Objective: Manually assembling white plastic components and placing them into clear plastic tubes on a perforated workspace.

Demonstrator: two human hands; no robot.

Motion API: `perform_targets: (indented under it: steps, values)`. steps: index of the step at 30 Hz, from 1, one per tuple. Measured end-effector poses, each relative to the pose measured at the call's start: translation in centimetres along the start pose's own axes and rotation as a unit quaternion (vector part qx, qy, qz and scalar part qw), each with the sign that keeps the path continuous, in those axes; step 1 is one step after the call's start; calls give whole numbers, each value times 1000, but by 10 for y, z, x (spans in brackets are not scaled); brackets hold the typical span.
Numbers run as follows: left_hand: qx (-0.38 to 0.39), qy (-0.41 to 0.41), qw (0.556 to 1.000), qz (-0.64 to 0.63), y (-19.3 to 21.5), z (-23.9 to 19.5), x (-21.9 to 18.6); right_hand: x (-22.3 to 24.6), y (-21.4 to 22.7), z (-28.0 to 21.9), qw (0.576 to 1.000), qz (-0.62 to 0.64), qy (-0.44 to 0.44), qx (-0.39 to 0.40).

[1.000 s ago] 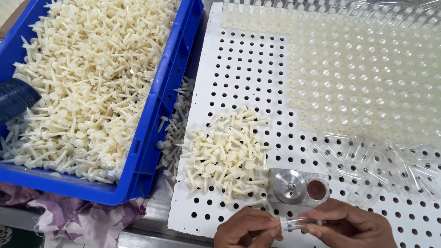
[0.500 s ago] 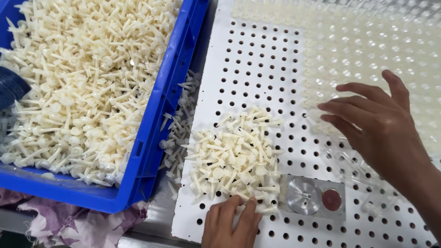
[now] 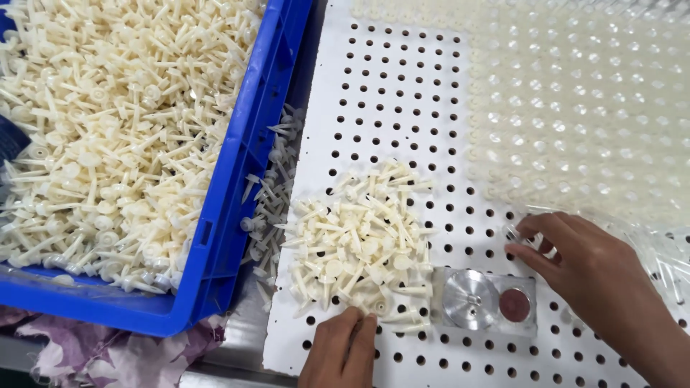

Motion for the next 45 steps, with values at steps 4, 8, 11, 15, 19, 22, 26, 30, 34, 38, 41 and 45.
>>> perform_targets:
  steps: [4, 8, 11, 15, 19, 22, 26, 30, 34, 38, 41, 45]
  values:
    - [38, -39, 998, -4, 3, 3, -11, -10, 13, -19, 992, 119, -25, -28]
    - [-27, -6, 1000, -6, 13, 8, -22, -28, 4, -54, 972, 218, -42, -75]
    - [-10, 4, 998, 55, 13, 4, -18, -28, 0, -74, 967, 234, -73, -74]
    - [35, 39, 998, 20, 10, 1, -15, -24, -5, -85, 975, 200, -35, -84]
    - [23, 48, 999, -11, 18, 3, -18, -17, -11, -86, 976, 183, 28, -114]
    - [1, 18, 1000, 18, 21, 4, -21, -10, -6, -87, 972, 186, 44, -135]
    - [-36, -10, 999, 16, 26, 9, -23, -10, -8, -86, 972, 180, 57, -143]
    - [-14, 25, 1000, 0, 23, 4, -12, -8, -5, -82, 972, 183, 56, -136]
    - [-13, 107, 992, -66, 16, -9, 4, -25, -20, -75, 976, 200, 35, -82]
    - [-7, 114, 908, -402, 6, 7, -10, -52, -76, -85, 955, 281, 75, -56]
    - [58, 294, 682, -667, -31, -6, 0, -14, -41, -101, 894, 410, 160, -84]
    - [88, 368, 602, -703, -54, -22, 5, 9, -42, -107, 807, 566, 159, -55]
Point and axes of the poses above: each hand's wrist, its own z-axis towards the middle knuckle, its own y-axis out of the back of the hand, x = y × z, the point moved 5 cm from there along z, towards the middle knuckle, and after that the axes turned 14 degrees about -z, right-handed, at the moved point
